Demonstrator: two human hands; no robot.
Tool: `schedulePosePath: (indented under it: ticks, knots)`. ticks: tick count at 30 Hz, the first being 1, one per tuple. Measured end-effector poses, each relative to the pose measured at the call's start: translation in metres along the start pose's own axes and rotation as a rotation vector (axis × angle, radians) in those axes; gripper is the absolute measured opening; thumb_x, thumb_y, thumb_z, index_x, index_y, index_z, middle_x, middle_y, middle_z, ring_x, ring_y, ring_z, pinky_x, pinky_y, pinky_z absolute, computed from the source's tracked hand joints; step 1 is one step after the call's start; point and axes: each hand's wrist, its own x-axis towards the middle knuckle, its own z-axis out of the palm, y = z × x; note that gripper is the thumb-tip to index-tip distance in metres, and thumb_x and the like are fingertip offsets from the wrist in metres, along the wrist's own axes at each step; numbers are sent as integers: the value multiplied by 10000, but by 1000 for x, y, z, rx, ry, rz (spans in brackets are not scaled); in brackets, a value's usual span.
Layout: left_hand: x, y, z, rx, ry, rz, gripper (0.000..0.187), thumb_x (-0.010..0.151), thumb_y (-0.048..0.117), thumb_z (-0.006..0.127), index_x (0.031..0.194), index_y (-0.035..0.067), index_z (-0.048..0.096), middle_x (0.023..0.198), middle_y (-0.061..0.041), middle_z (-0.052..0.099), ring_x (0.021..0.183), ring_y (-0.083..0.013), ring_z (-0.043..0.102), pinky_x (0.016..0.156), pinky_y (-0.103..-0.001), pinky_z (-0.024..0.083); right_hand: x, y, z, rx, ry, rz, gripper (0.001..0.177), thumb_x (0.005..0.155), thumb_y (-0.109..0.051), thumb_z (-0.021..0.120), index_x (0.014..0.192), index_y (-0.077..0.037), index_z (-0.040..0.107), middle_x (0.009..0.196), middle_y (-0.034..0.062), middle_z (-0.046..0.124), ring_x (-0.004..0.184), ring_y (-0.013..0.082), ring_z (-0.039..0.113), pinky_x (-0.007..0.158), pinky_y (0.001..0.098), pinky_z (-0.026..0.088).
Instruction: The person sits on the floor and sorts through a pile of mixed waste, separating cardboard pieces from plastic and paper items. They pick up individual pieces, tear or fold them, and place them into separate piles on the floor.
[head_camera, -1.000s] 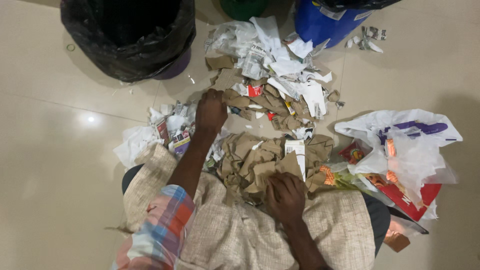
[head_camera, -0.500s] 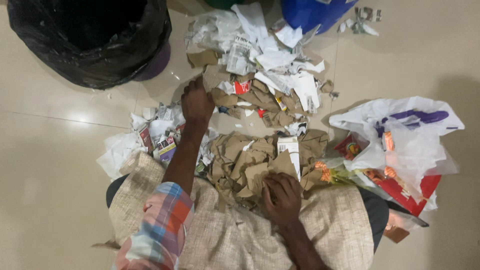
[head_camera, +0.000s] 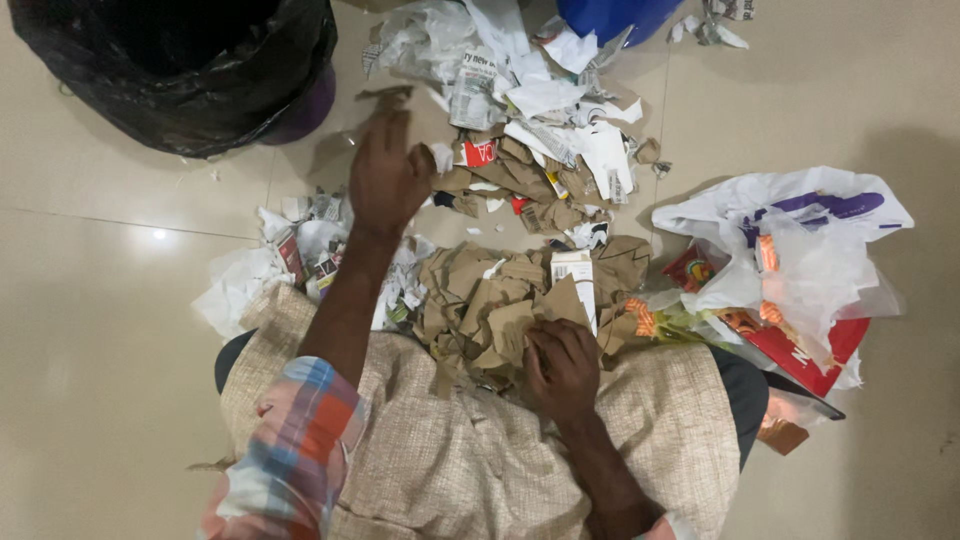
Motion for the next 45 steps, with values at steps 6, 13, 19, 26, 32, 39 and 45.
schedulePosePath:
  ticks: [6,13,19,26,32,39,45]
  knots:
    - [-2,28,-3,-60,12,153,397,875,-62,610,1259,24,665,1237,-151,646,1057,-371,688,932,-446,577,1,-5,-4,31,1,5,199,809,-13,781,1005,-37,753,1034,81,734,1038,253,666,920,371,523]
    - [-32,55,-16,-354,144,-109,295,970,-76,609,1236,20,690,1258,-153,688,1018,-278,754,829,-346,643,7,0,-6,73,36,-6,153,848,-14,779,992,-44,738,1058,94,731,1045,257,677,915,370,553]
    - [-59,60,-1,-850,214,-657,327,975,-49,621,1291,29,650,1302,-148,685,1012,-209,745,786,-281,678,34,14,-6,148,85,29,243,911,47,704,1148,-9,713,1162,138,723,1098,277,678,958,391,561]
    - [-87,83,-3,-1215,146,-985,357,907,-64,648,1259,-2,651,1375,-192,597,982,-240,750,727,-325,649,76,20,2,526,0,355,651,962,-45,704,1531,-24,388,1442,178,575,1285,268,594,1020,400,526]
    - [-137,116,-28,-1388,-75,-808,405,881,-72,672,1278,1,643,1312,-216,644,974,-228,728,698,-285,685,83,30,-3,942,-29,749,642,931,-112,737,1498,-46,442,1334,154,647,1159,190,649,962,343,564]
    - [-180,120,-53,-1080,-319,-827,309,917,30,691,1225,14,676,1068,-154,748,767,-179,753,580,-277,625,55,17,-26,684,-304,720,533,883,-105,776,1365,-8,569,1167,134,736,972,163,726,805,311,611]
    - [-195,123,-69,-717,-509,-564,222,956,166,720,1130,28,732,874,-146,780,687,-171,724,572,-297,573,38,-7,-41,283,-412,577,515,881,-198,793,1337,-23,629,1135,149,689,821,187,705,726,336,581]
